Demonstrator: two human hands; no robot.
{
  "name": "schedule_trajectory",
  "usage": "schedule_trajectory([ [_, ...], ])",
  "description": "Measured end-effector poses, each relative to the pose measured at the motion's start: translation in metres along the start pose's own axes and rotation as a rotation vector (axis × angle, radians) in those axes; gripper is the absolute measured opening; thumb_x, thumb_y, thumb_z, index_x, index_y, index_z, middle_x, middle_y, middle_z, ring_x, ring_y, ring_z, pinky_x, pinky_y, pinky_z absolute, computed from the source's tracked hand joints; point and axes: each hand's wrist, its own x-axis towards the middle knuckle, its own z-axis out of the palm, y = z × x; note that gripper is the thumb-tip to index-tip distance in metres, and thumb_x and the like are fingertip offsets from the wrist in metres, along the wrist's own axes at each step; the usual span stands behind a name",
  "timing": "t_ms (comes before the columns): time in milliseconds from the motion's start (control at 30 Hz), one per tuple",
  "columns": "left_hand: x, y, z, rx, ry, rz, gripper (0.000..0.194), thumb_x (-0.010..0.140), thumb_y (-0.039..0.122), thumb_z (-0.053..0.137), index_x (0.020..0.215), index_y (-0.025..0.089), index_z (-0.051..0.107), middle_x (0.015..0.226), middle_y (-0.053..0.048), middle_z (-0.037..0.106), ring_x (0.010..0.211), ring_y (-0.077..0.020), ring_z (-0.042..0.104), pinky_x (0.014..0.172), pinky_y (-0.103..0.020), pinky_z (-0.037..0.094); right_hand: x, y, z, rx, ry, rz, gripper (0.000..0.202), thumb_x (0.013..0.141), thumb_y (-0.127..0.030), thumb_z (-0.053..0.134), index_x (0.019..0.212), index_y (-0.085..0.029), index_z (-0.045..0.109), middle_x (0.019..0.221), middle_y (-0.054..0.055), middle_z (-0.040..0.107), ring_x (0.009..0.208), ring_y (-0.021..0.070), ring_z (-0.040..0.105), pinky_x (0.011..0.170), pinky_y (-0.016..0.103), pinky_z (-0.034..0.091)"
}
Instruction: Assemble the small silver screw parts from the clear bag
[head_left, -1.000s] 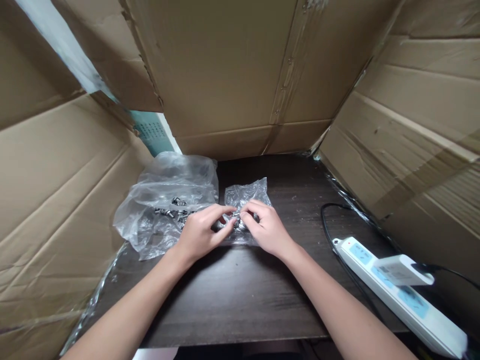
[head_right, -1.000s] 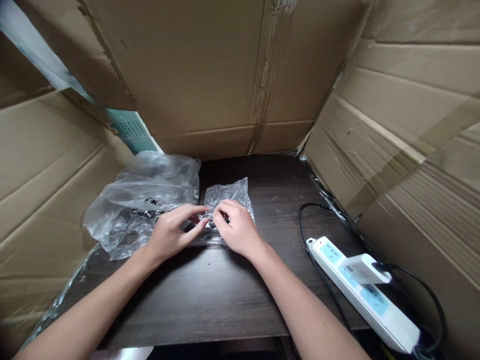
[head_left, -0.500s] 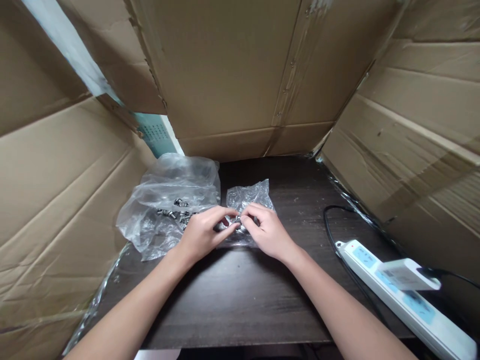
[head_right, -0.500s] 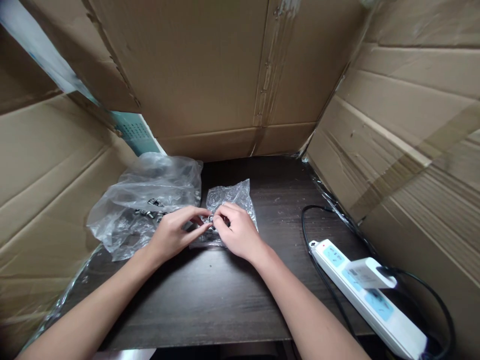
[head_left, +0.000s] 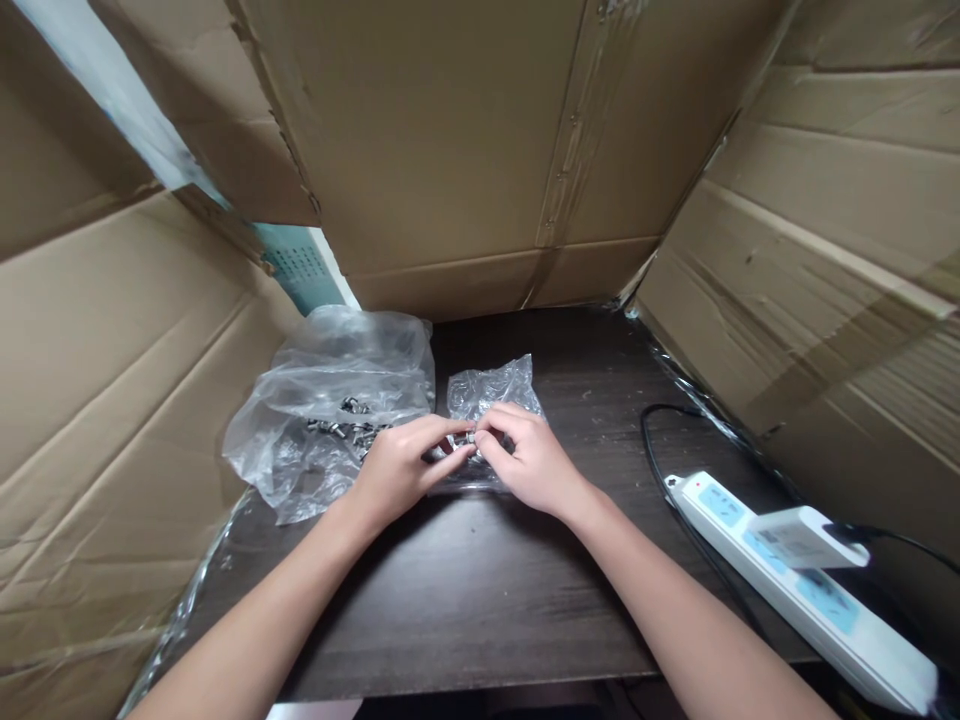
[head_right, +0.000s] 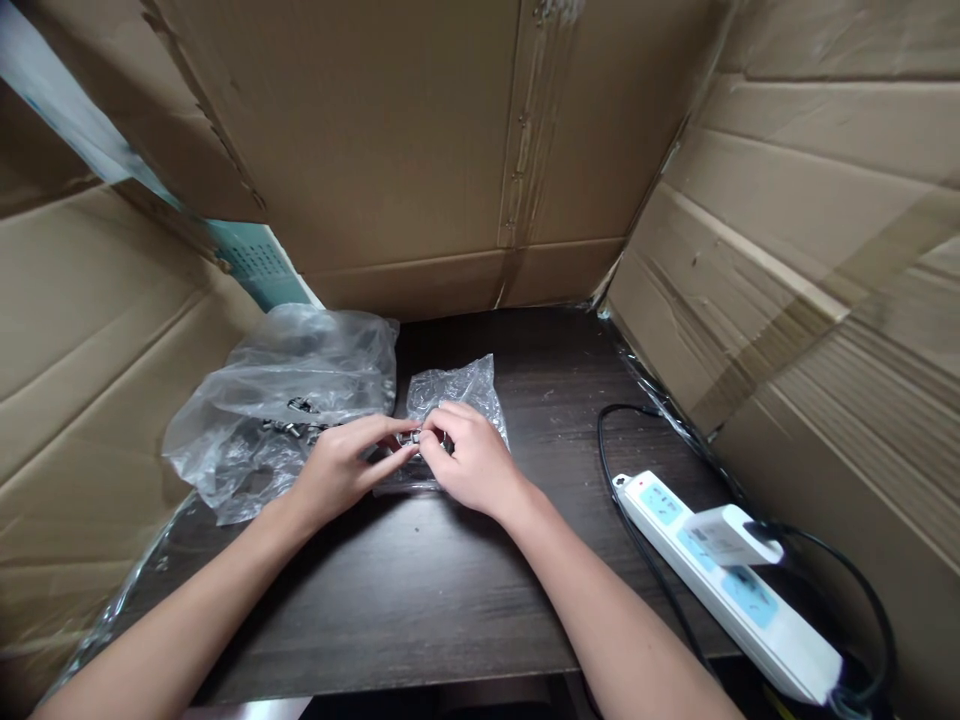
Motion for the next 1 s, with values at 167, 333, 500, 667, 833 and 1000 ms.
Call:
schedule_trajectory([
  [167,0.0,0.0,0.0,0.012,0.008,-0.021,0.022,0.094,0.025,0.065,0.114,0.016,0.068,0.094,-0.005,0.073,0.073,-0.0129,0.068,0.071,-0.025,0.054,0.002,-0.001,-0.003,0.024,0.031,0.01,0.023,0.09,-0.011,0.052,0.068,-0.019,0.054,0.073,0.0,0.058,0.073,0.0149,0.053,0.071,0.029,0.039],
  [333,0.001,0.004,-0.001,-0.004,-0.002,-0.059,0.031,0.091,0.025,0.065,0.122,0.017,0.064,0.094,-0.004,0.072,0.072,-0.0129,0.068,0.073,-0.026,0.055,0.002,-0.002,-0.004,0.053,0.041,0.029,0.023,0.089,-0.011,0.052,0.067,-0.019,0.053,0.071,-0.001,0.056,0.07,0.014,0.052,0.069,0.028,0.038],
  [500,0.001,0.009,-0.005,-0.016,-0.016,-0.122,0.027,0.088,0.019,0.059,0.115,0.017,0.06,0.1,-0.004,0.071,0.073,-0.0132,0.069,0.073,-0.026,0.055,0.002,-0.003,-0.002,0.061,0.044,0.019,0.022,0.088,-0.011,0.052,0.068,-0.019,0.054,0.071,-0.001,0.056,0.069,0.0135,0.05,0.068,0.027,0.037],
  [667,0.001,0.011,-0.006,-0.024,-0.014,-0.163,0.022,0.085,0.017,0.058,0.107,0.019,0.057,0.092,-0.001,0.07,0.072,-0.0128,0.069,0.07,-0.025,0.053,0.002,-0.004,-0.003,0.069,0.053,0.026,0.022,0.088,-0.011,0.052,0.068,-0.019,0.054,0.071,-0.001,0.054,0.067,0.0131,0.049,0.066,0.027,0.037],
  [833,0.002,0.01,-0.003,0.016,-0.009,-0.125,0.014,0.086,0.019,0.058,0.1,0.019,0.058,0.087,-0.001,0.068,0.07,-0.013,0.067,0.069,-0.025,0.052,0.001,-0.006,-0.001,0.062,0.038,0.012,0.022,0.089,-0.011,0.052,0.069,-0.019,0.053,0.072,-0.001,0.055,0.069,0.0135,0.05,0.067,0.027,0.037],
  [1000,0.002,0.009,-0.002,0.024,0.004,-0.096,0.009,0.09,0.021,0.059,0.098,0.018,0.06,0.083,-0.001,0.068,0.069,-0.0131,0.066,0.068,-0.025,0.052,0.0,-0.007,0.001,0.061,0.027,0.012,0.022,0.09,-0.013,0.051,0.069,-0.019,0.054,0.073,-0.001,0.056,0.07,0.0141,0.051,0.067,0.028,0.038],
])
